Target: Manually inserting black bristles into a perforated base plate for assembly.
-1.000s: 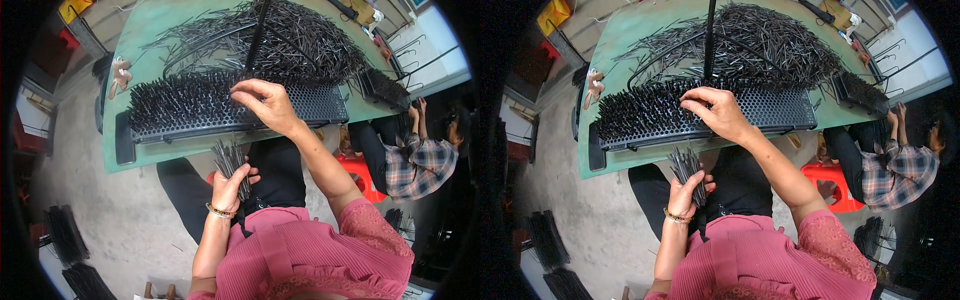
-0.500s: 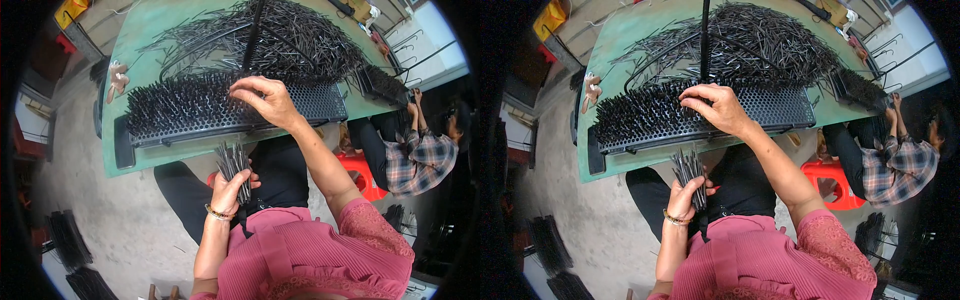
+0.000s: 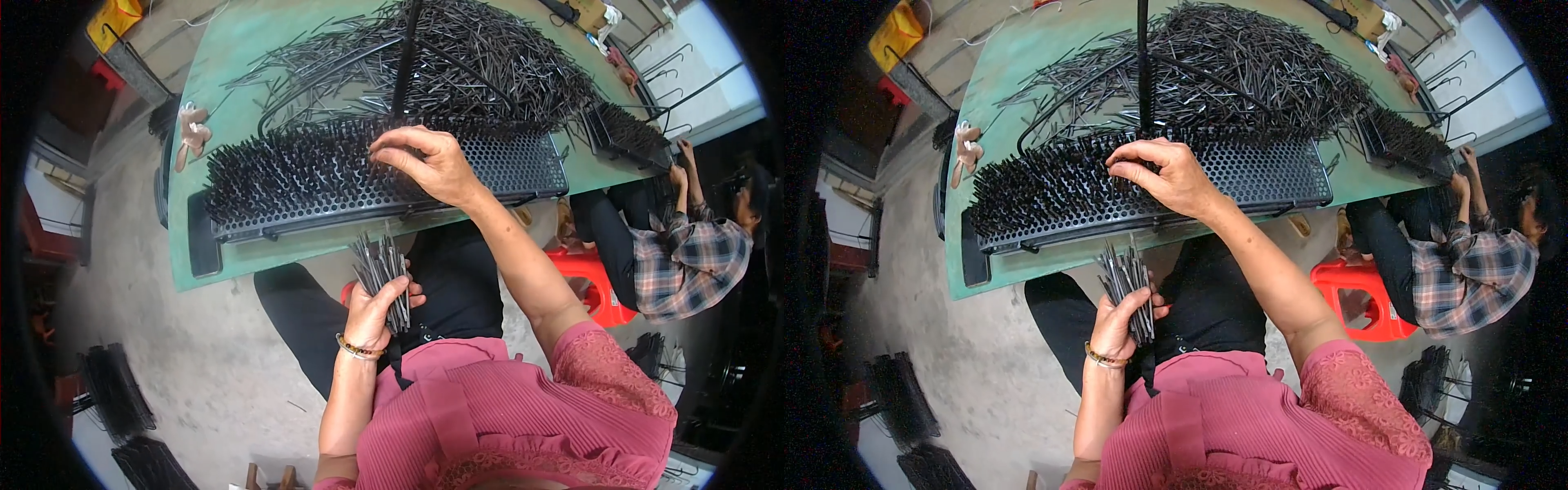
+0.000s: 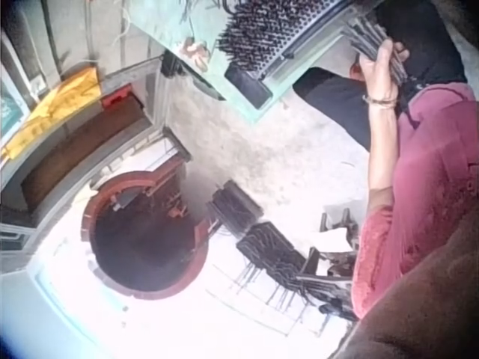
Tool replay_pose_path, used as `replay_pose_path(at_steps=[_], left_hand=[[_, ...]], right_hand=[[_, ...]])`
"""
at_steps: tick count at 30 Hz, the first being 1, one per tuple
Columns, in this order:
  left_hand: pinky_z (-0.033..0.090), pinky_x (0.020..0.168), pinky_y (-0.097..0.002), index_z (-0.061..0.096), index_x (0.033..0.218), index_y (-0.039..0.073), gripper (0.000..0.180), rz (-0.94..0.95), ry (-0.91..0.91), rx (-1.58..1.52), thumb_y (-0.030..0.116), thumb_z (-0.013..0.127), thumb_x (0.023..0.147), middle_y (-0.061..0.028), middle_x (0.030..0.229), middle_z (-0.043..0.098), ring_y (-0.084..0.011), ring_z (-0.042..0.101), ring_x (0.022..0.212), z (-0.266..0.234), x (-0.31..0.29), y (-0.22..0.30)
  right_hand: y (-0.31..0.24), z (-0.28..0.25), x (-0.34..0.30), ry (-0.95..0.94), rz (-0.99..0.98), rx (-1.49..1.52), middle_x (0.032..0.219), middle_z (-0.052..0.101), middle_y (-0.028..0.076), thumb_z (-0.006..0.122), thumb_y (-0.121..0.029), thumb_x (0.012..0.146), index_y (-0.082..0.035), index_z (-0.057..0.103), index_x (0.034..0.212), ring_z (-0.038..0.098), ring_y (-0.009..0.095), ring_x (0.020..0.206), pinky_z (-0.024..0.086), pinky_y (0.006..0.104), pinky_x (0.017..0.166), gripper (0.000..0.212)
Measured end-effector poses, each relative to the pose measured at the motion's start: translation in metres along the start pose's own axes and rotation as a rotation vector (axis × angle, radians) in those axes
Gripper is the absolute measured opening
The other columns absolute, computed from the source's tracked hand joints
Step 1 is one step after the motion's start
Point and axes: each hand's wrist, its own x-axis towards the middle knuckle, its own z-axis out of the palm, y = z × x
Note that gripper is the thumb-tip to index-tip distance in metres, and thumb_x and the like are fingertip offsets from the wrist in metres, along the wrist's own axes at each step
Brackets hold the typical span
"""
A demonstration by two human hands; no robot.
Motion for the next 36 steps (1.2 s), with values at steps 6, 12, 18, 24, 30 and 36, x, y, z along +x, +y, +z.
replay_pose_path(at_steps=[6, 12, 18, 24, 30, 36], left_hand=[[0.058, 0.068, -0.0339, 0.055, 0.11, -0.003, 0.031, -0.023, 0.007, -0.018, 0.008, 0.064, 0.083, -0.0073, 0.087, 0.06, -0.018, 0.063, 0.076, 0.001, 0.003, -0.004], [0.058, 0.068, -0.0339, 0.054, 0.111, -0.003, 0.031, -0.034, 0.01, -0.033, 0.007, 0.064, 0.083, -0.0075, 0.087, 0.06, -0.0181, 0.063, 0.076, 0.001, 0.004, -0.005], [0.058, 0.068, -0.0338, 0.054, 0.111, -0.003, 0.031, -0.03, 0.007, -0.048, 0.006, 0.063, 0.083, -0.0073, 0.087, 0.06, -0.0178, 0.063, 0.075, -0.001, 0.003, -0.006], [0.058, 0.069, -0.0336, 0.054, 0.11, -0.003, 0.03, -0.024, 0.003, -0.051, 0.006, 0.063, 0.083, -0.0074, 0.088, 0.059, -0.0176, 0.063, 0.075, 0.001, 0.001, -0.005], [0.058, 0.07, -0.0338, 0.054, 0.11, -0.003, 0.03, -0.019, -0.01, -0.049, 0.006, 0.063, 0.083, -0.0079, 0.089, 0.059, -0.0185, 0.063, 0.077, 0.0, 0.001, -0.005], [0.058, 0.072, -0.034, 0.054, 0.109, -0.002, 0.028, 0.002, 0.005, -0.069, 0.008, 0.063, 0.085, -0.0087, 0.092, 0.06, -0.0204, 0.064, 0.082, 0.001, 0.001, -0.005]], right_hand=[[-0.002, 0.003, -0.007, 0.082, 0.038, 0.043, 0.087, 0.069, 0.007, 0.066, -0.007, 0.082, -0.001, 0.068, 0.093, 0.064, 0.014, 0.08, 0.049, 0.026, 0.07, 0.013], [-0.011, 0.019, -0.016, 0.195, -0.071, -0.159, 0.082, 0.068, 0.005, 0.073, -0.008, 0.074, -0.005, 0.069, 0.093, 0.062, 0.018, 0.073, 0.044, 0.0293, 0.071, 0.02], [-0.009, 0.024, -0.017, 0.132, -0.297, -0.295, 0.081, 0.067, 0.002, 0.072, -0.01, 0.074, -0.007, 0.068, 0.092, 0.061, 0.018, 0.074, 0.042, 0.0315, 0.073, 0.018], [-0.013, 0.028, -0.017, 0.149, -0.339, -0.392, 0.085, 0.063, 0.003, 0.071, -0.01, 0.074, -0.006, 0.067, 0.094, 0.058, 0.019, 0.079, 0.041, 0.0331, 0.073, 0.021], [-0.014, 0.027, -0.015, 0.101, -0.264, -0.452, 0.086, 0.06, 0.004, 0.068, -0.005, 0.073, -0.005, 0.065, 0.099, 0.056, 0.021, 0.078, 0.039, 0.0341, 0.074, 0.026], [-0.01, 0.027, -0.015, 0.078, -0.322, -0.543, 0.085, 0.059, 0.003, 0.068, -0.005, 0.073, -0.005, 0.065, 0.101, 0.055, 0.02, 0.078, 0.039, 0.0341, 0.074, 0.028]])
